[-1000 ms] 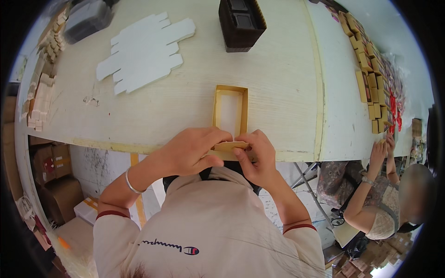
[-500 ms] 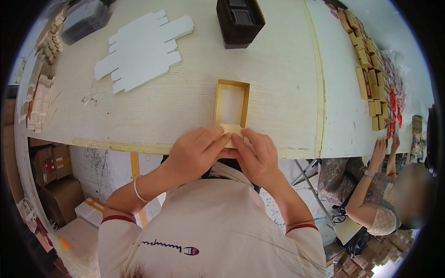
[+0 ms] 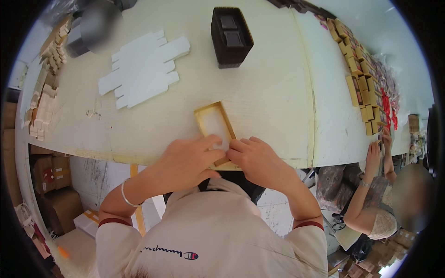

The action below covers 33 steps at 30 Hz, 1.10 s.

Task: The person folds flat white cardboard pieces into small rectangular boxes and places dark brown inserts inside them. The person repeats this process multiple times, stacking the completed boxes on the table.

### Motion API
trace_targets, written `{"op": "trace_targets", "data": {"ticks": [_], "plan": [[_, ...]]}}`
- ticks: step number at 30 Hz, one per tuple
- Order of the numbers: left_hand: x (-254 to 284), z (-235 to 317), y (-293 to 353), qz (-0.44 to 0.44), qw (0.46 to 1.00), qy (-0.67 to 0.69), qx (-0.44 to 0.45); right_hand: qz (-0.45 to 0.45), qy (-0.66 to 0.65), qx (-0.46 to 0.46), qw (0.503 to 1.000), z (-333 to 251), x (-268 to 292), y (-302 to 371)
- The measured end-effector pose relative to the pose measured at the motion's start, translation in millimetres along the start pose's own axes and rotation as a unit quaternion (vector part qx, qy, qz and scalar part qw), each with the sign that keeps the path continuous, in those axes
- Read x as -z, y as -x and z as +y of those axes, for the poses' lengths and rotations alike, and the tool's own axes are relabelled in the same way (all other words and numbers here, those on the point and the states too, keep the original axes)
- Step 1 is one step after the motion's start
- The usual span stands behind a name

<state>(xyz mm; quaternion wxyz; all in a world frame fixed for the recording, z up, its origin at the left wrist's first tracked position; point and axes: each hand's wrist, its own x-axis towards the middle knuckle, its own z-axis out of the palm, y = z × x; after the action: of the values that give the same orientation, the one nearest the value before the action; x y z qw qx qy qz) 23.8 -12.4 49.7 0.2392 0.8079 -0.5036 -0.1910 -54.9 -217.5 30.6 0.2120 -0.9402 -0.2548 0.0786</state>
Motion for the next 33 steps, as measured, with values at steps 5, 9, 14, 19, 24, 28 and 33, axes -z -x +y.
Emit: {"op": "trace_targets", "data": {"ticks": [5,9,14,19,24,28,33], "plan": [[21,-27,-12,0.090,0.982,-0.143,-0.087,-0.029,-0.065,0.059,0.996,26,51,-8],[-10,-41,-13,0.089,0.984,-0.133,-0.080,0.337,0.010,0.016,0.941,58,85,-50],[-23,-21,-14,0.157,0.983,-0.089,-0.038,0.270,0.196,0.034,0.942,97,91,-106],[-13,-22,0,0.193,0.977,-0.084,-0.029,0.244,0.132,-0.004,0.961,90,107,-111],[3,-23,-1,0.270,0.961,-0.047,-0.039,0.369,-0.005,0.014,0.929,74,123,-89],[23,-20,2,0.393,0.915,-0.001,-0.095,0.267,-0.418,-0.051,0.867,30,115,-26],[36,-8,6,0.224,0.965,-0.029,-0.131,0.098,-0.712,-0.152,0.679,22,57,17]]}}
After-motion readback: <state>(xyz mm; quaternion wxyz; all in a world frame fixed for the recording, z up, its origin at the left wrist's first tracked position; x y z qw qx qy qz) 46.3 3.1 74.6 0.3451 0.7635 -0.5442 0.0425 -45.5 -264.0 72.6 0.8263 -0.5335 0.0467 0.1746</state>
